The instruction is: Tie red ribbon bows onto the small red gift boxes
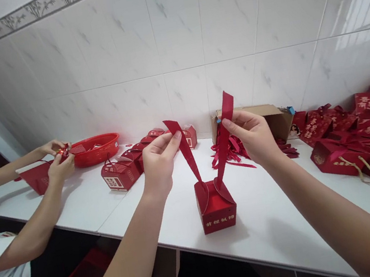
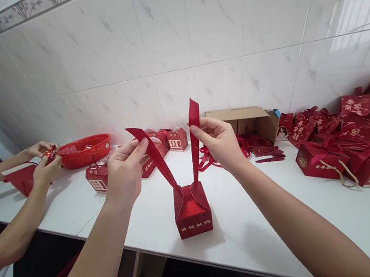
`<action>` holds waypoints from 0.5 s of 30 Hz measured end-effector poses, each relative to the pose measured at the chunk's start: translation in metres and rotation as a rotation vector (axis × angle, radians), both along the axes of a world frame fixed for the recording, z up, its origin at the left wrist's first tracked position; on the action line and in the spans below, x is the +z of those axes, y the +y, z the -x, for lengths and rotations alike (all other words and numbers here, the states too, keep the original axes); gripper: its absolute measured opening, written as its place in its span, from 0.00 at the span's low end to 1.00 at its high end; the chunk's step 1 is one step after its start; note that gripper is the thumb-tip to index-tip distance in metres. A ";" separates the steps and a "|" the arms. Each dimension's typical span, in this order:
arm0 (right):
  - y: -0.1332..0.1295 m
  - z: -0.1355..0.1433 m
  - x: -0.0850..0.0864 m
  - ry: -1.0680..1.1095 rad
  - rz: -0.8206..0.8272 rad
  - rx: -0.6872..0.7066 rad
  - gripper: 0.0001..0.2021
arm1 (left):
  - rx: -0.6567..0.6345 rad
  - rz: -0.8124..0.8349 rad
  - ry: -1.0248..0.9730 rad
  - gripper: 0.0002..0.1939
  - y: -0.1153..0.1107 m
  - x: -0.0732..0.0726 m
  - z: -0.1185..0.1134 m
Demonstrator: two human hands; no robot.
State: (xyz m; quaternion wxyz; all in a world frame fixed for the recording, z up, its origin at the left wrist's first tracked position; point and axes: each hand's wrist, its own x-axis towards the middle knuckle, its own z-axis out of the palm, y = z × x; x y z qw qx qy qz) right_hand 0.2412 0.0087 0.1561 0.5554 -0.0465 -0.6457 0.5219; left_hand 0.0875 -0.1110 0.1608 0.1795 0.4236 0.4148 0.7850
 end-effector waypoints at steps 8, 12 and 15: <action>0.000 -0.006 0.006 -0.025 -0.023 0.051 0.06 | -0.003 0.028 0.087 0.10 0.002 0.007 -0.002; 0.001 -0.006 0.004 -0.032 -0.035 0.116 0.07 | -0.005 0.037 0.089 0.10 0.000 0.010 -0.004; 0.002 -0.004 0.003 -0.023 -0.032 0.139 0.06 | -0.021 0.031 0.072 0.09 0.001 0.012 -0.005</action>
